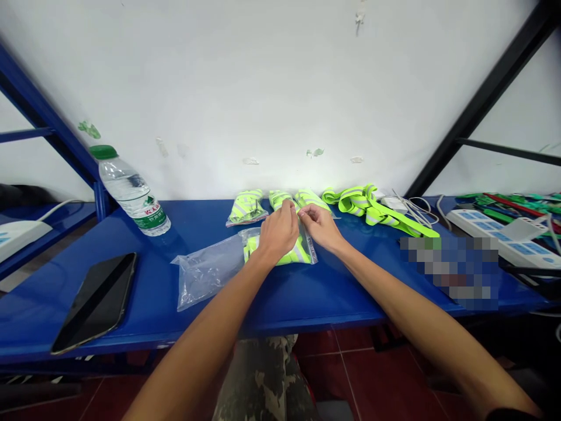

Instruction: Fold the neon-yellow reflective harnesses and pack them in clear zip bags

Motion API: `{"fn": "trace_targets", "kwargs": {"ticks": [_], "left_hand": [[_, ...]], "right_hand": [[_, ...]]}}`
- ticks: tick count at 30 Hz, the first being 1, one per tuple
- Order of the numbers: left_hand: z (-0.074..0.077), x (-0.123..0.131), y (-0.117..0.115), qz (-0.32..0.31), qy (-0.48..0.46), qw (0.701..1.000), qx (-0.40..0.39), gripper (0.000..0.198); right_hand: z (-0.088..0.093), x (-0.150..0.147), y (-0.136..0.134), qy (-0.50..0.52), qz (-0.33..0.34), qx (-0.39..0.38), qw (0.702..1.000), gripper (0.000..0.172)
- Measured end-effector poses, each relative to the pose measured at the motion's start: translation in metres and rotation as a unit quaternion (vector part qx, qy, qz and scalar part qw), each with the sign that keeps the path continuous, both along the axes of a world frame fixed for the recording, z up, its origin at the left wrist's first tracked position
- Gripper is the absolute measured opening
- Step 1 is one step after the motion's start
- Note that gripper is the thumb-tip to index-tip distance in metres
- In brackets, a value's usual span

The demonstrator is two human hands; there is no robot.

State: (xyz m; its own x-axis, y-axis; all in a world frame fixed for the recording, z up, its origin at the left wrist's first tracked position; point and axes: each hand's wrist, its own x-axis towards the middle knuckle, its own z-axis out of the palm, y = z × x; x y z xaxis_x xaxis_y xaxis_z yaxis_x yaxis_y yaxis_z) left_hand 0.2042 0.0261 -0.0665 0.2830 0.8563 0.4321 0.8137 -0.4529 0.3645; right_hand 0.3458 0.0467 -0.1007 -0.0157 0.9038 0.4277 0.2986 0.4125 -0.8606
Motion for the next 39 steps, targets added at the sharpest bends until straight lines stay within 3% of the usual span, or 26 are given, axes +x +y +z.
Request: {"fn": "trace_targets", "kwargs": {"ticks": [3, 8, 13, 22, 25, 27, 31, 35, 39], "left_hand": [[0.004, -0.003, -0.001, 0.005, 0.057, 0.998, 0.018, 0.039], [-0.003, -0.010, 0.009, 0.003, 0.142, 0.987, -0.073, 0.066], [-0.013, -0.012, 0.018, 0.021, 0.132, 0.987, -0.084, 0.077], [-0.009, -0.008, 0.014, 0.024, 0.141, 0.989, -0.030, 0.079], [-0.005, -0.008, 0.012, 0.028, 0.137, 0.990, -0.005, 0.077], [-0.003, -0.009, 0.011, 0.034, 0.138, 0.990, 0.005, 0.077], [-0.002, -0.009, 0.010, 0.042, 0.144, 0.989, 0.007, 0.075], [0.000, -0.009, 0.006, 0.059, 0.094, 0.994, 0.016, 0.073], [0.006, -0.009, 0.007, 0.061, -0.052, 0.996, 0.041, 0.057]], "right_hand": [[-0.004, 0.006, 0.004, 0.027, -0.040, 0.012, 0.999, 0.027], [-0.014, 0.022, 0.006, 0.059, -0.091, 0.012, 0.994, 0.038], [-0.022, 0.021, -0.003, -0.031, -0.088, -0.038, 0.995, 0.048], [-0.016, 0.011, -0.012, -0.071, -0.127, 0.033, 0.989, 0.051], [-0.009, 0.009, -0.018, -0.030, -0.104, 0.031, 0.994, 0.051], [-0.005, 0.006, -0.022, -0.011, -0.052, 0.016, 0.998, 0.052], [-0.002, -0.003, -0.030, -0.045, 0.013, 0.006, 0.999, 0.046], [-0.004, -0.007, -0.033, -0.092, -0.040, 0.048, 0.994, 0.038], [-0.006, -0.002, -0.027, -0.098, -0.092, 0.079, 0.988, 0.041]]}}
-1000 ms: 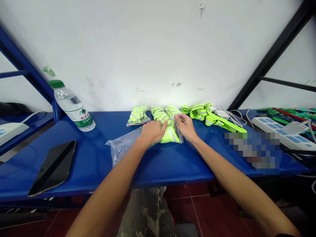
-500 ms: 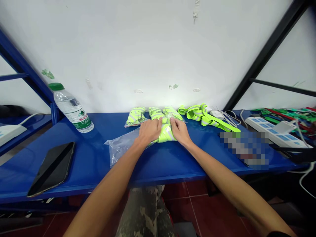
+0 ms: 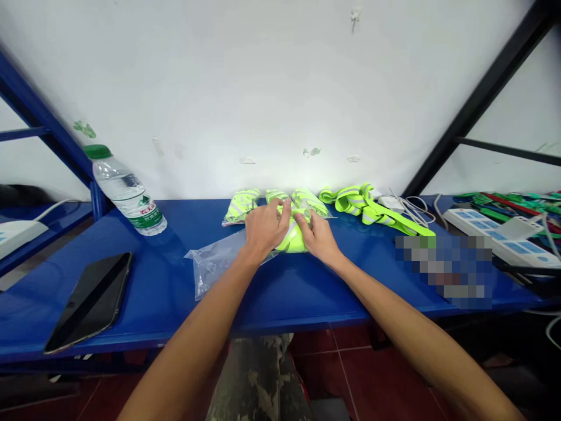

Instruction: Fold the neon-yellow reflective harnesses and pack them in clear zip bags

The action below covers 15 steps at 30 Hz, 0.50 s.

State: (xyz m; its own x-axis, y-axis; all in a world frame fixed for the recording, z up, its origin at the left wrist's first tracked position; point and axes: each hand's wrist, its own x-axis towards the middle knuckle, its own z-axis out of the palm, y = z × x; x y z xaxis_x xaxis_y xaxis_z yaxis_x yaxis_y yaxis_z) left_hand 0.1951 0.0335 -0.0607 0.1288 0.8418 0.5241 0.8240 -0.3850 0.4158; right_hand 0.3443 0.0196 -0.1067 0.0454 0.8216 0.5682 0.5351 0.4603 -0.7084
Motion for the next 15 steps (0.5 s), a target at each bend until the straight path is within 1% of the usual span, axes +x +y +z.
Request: {"fn": "trace_targets", "kwargs": {"ticks": [1, 2, 3, 4, 5, 7, 8, 9, 10, 11, 13, 15], "left_hand": [[0.001, -0.001, 0.002, -0.002, -0.055, 0.998, 0.004, 0.054], [0.001, -0.001, 0.005, -0.004, -0.115, 0.993, -0.006, 0.055], [0.001, -0.002, 0.008, -0.010, -0.182, 0.983, -0.035, 0.059], [0.000, -0.002, 0.011, -0.027, -0.251, 0.964, -0.083, 0.064], [-0.001, -0.002, 0.014, -0.057, -0.319, 0.935, -0.145, 0.067], [-0.005, -0.002, 0.017, -0.137, -0.423, 0.856, -0.265, 0.066], [-0.007, -0.001, 0.018, -0.172, -0.454, 0.821, -0.301, 0.063], [-0.009, -0.001, 0.018, -0.195, -0.471, 0.799, -0.319, 0.061], [-0.011, 0.000, 0.018, -0.205, -0.476, 0.794, -0.319, 0.059], [-0.013, 0.002, 0.017, -0.203, -0.473, 0.802, -0.304, 0.056], [-0.016, 0.004, 0.015, -0.175, -0.447, 0.842, -0.247, 0.051], [-0.020, 0.008, 0.013, -0.130, -0.401, 0.887, -0.188, 0.053]], "right_hand": [[0.000, 0.002, 0.002, 0.014, -0.010, 0.003, 1.000, 0.044], [-0.001, 0.004, 0.005, 0.038, -0.021, 0.003, 0.999, 0.047], [-0.001, 0.006, 0.007, 0.069, -0.030, 0.001, 0.997, 0.050], [-0.001, 0.007, 0.008, 0.104, -0.034, -0.002, 0.994, 0.052], [-0.001, 0.008, 0.009, 0.138, -0.031, -0.006, 0.990, 0.054], [0.000, 0.008, 0.010, 0.191, -0.005, -0.008, 0.982, 0.058], [0.001, 0.008, 0.009, 0.205, 0.013, -0.008, 0.979, 0.059], [0.001, 0.007, 0.008, 0.213, 0.030, -0.011, 0.976, 0.060], [0.002, 0.006, 0.007, 0.221, 0.044, -0.022, 0.974, 0.062], [0.002, 0.004, 0.005, 0.230, 0.053, -0.041, 0.971, 0.065], [0.002, 0.001, 0.002, 0.256, 0.060, -0.095, 0.960, 0.074], [0.002, -0.002, -0.001, 0.283, 0.061, -0.140, 0.947, 0.082]]}}
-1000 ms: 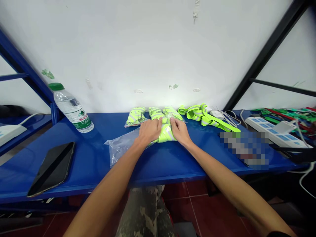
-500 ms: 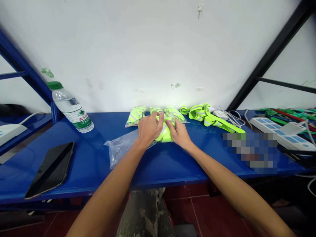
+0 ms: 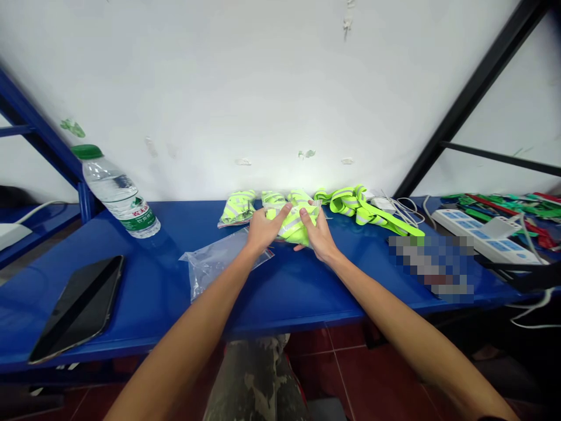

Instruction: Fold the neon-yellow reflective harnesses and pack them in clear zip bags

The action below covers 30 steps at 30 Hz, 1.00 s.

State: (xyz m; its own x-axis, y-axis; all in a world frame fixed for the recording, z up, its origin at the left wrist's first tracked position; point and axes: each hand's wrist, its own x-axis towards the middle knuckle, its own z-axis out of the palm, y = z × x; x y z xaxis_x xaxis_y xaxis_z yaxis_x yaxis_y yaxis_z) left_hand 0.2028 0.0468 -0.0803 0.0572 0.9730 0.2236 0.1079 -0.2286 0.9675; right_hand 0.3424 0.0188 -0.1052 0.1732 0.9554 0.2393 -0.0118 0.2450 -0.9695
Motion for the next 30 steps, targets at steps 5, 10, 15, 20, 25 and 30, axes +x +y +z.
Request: {"fn": "trace_targets", "kwargs": {"ticks": [5, 10, 15, 20, 25, 30], "left_hand": [[-0.003, 0.006, -0.004, 0.083, 0.106, 0.990, 0.041, 0.062], [-0.004, 0.007, -0.008, 0.105, 0.138, 0.983, 0.054, 0.065], [-0.006, 0.008, -0.008, 0.089, 0.141, 0.985, 0.031, 0.056], [-0.002, 0.008, -0.007, 0.086, 0.169, 0.980, 0.057, 0.048], [0.003, 0.003, -0.005, 0.071, 0.145, 0.985, 0.057, 0.050], [0.003, -0.007, 0.005, 0.085, 0.075, 0.994, -0.009, 0.058]], "right_hand": [[0.002, -0.008, -0.004, -0.003, 0.003, -0.011, 1.000, 0.074], [0.005, -0.010, -0.007, -0.028, -0.046, -0.010, 0.998, 0.065], [0.004, -0.007, -0.009, -0.053, -0.050, 0.024, 0.997, 0.060], [0.003, -0.003, -0.006, -0.082, -0.072, 0.073, 0.991, 0.063], [0.001, 0.004, -0.002, -0.179, -0.110, 0.101, 0.972, 0.064], [0.010, 0.012, -0.010, -0.454, -0.160, 0.231, 0.846, 0.074]]}}
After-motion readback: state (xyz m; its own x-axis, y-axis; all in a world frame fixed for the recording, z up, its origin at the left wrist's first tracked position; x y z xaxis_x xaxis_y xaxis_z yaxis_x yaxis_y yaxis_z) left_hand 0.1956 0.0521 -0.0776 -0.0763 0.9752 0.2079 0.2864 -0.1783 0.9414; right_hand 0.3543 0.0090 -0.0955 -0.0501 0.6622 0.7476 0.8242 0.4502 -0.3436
